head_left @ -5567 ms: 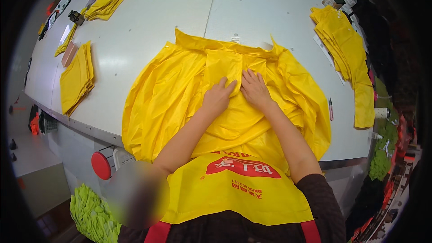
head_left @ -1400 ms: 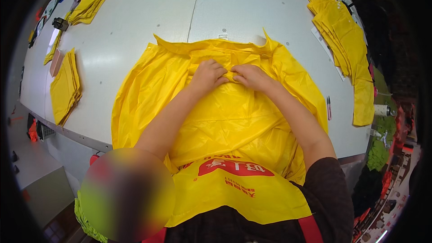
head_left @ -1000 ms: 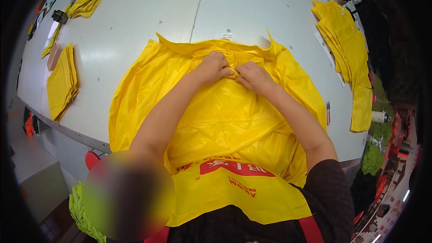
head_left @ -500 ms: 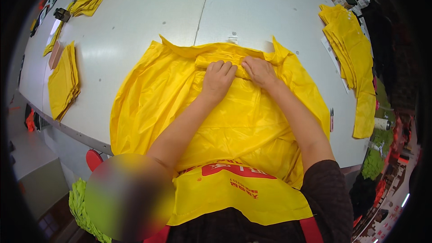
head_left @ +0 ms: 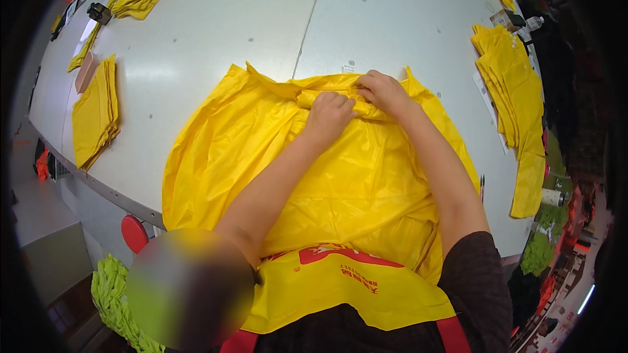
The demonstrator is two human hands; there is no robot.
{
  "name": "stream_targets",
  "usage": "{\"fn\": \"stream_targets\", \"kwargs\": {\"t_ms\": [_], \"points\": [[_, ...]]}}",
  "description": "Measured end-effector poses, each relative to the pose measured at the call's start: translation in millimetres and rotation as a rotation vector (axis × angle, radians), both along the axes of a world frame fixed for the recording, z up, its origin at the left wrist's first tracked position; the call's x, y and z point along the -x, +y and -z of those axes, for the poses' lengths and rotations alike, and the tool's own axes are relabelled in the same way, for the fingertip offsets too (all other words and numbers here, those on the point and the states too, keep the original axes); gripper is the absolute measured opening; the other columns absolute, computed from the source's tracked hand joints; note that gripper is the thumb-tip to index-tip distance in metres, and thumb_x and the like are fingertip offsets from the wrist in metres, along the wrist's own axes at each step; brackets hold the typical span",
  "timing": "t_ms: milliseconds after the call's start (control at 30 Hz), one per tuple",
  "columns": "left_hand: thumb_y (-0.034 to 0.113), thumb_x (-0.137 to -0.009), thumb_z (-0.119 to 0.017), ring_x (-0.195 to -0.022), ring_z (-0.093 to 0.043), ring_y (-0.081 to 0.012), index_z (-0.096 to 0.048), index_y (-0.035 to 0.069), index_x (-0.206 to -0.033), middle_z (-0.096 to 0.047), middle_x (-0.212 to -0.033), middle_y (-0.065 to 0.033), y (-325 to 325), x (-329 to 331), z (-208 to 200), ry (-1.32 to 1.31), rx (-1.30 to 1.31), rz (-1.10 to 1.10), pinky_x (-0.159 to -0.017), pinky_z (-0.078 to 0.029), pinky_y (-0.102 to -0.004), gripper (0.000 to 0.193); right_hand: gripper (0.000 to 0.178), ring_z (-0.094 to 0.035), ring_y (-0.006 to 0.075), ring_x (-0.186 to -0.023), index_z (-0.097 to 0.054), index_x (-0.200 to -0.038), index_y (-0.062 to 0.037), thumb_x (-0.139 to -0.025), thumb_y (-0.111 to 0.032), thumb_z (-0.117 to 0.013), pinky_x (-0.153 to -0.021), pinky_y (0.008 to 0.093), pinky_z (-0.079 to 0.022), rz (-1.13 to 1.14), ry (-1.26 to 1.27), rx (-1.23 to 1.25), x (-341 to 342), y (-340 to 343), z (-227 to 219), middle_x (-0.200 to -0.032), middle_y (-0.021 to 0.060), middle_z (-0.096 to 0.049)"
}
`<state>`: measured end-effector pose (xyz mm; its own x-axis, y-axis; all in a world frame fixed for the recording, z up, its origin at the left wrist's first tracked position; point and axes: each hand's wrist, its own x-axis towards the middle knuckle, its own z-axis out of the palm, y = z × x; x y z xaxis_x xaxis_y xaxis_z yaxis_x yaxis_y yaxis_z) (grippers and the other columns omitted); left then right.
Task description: The person folds a yellow raincoat on a white table, smoothing and aligning the fabric, then folding it into a compact rectangle. The person uses scissors to trim a small piece of fabric from the coat and places the folded item on a stack of similar yellow garments.
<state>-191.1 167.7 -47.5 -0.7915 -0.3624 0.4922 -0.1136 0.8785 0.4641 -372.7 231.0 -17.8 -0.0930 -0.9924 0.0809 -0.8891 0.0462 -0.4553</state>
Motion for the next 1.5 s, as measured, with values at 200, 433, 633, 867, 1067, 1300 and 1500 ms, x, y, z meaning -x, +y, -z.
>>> {"fn": "stream_targets", "kwargs": {"t_ms": [200, 433, 633, 867, 1067, 1300, 1500], "points": [[0.016, -0.074, -0.066, -0.085, -0.052, -0.0246, -0.06, 0.005, -0.094, -0.056, -0.084, -0.0074, -1.8, 0.5, 0.8, 0.091, 0.018, 0.017, -0.078, -0.041, -0.0371, 0.024, 0.01, -0.057, 0.0252, -0.082, -0.057, -0.085, -0.0067, -0.079, -0.014, -0.06, -0.068, 0.0345, -0.049, -0.147, 0.127, 0.148, -0.4, -14.2, 3.7, -0.084, 0.0064, -0.057], [0.019, -0.073, -0.066, -0.083, -0.051, -0.0252, -0.06, 0.004, -0.094, -0.055, -0.084, -0.0079, -5.0, 0.5, 1.8, 0.101, -0.007, 0.027, -0.079, -0.041, -0.0366, 0.026, 0.013, -0.057, 0.0253, -0.078, -0.053, -0.078, -0.0062, -0.08, -0.018, -0.059, -0.061, 0.0334, -0.05, -0.235, 0.308, 0.155, -9.0, -41.3, 12.3, -0.079, 0.0087, -0.055], [0.026, -0.073, -0.068, -0.085, -0.052, -0.0279, -0.062, 0.005, -0.091, -0.057, -0.088, -0.0099, -10.9, -0.9, -1.2, -0.009, -0.127, 0.097, -0.078, -0.041, -0.0398, 0.029, 0.011, -0.058, 0.0304, -0.072, -0.056, -0.085, -0.0067, -0.084, -0.018, -0.056, -0.06, 0.0368, -0.048, 0.229, -0.13, 0.355, -31.4, -55.4, 11.4, -0.08, 0.0117, -0.059], [0.036, -0.082, -0.056, -0.096, -0.054, -0.0305, -0.066, 0.004, -0.088, -0.059, -0.096, -0.0156, -46.0, 27.0, -29.3, -0.469, -0.557, 0.12, -0.083, -0.042, -0.0392, 0.034, 0.012, -0.058, 0.0318, -0.075, -0.055, -0.085, -0.0058, -0.08, -0.015, -0.061, -0.064, 0.038, -0.047, 0.07, -0.107, 0.228, -14.2, -36.4, -17.2, -0.081, 0.0123, -0.059], [0.043, -0.085, -0.05, -0.095, -0.055, -0.0297, -0.065, 0.005, -0.092, -0.06, -0.095, -0.0157, -53.8, 38.2, -34.8, -0.568, -0.333, 0.064, -0.083, -0.043, -0.0391, 0.042, 0.01, -0.06, 0.0288, -0.08, -0.059, -0.083, -0.0046, -0.074, -0.009, -0.061, -0.069, 0.0381, -0.048, 0.145, 0.104, -0.469, 32.7, -21.4, -32.2, -0.083, 0.0117, -0.063], [0.047, -0.084, -0.05, -0.092, -0.058, -0.0301, -0.064, 0.003, -0.093, -0.064, -0.098, -0.0124, -74.8, 45.4, -51.0, -0.804, -0.565, 0.047, -0.079, -0.045, -0.0395, 0.047, 0.008, -0.06, 0.023, -0.072, -0.06, -0.083, -0.0021, -0.075, -0.005, -0.058, -0.063, 0.0338, -0.048, 0.331, -0.086, -0.621, 53.3, -12.0, -50.3, -0.078, 0.0109, -0.064], [0.027, -0.079, -0.056, -0.088, -0.058, -0.0279, -0.064, 0.006, -0.087, -0.063, -0.092, -0.0108, -42.3, 64.1, -46.2, -0.552, -0.138, -0.101, -0.075, -0.046, -0.0389, 0.025, 0.009, -0.058, 0.0143, -0.063, -0.061, -0.084, -0.0007, -0.076, -0.004, -0.06, -0.056, 0.0282, -0.047, 0.439, -0.42, -0.363, 65.7, 11.2, -14.7, -0.073, 0.0073, -0.062]]}}
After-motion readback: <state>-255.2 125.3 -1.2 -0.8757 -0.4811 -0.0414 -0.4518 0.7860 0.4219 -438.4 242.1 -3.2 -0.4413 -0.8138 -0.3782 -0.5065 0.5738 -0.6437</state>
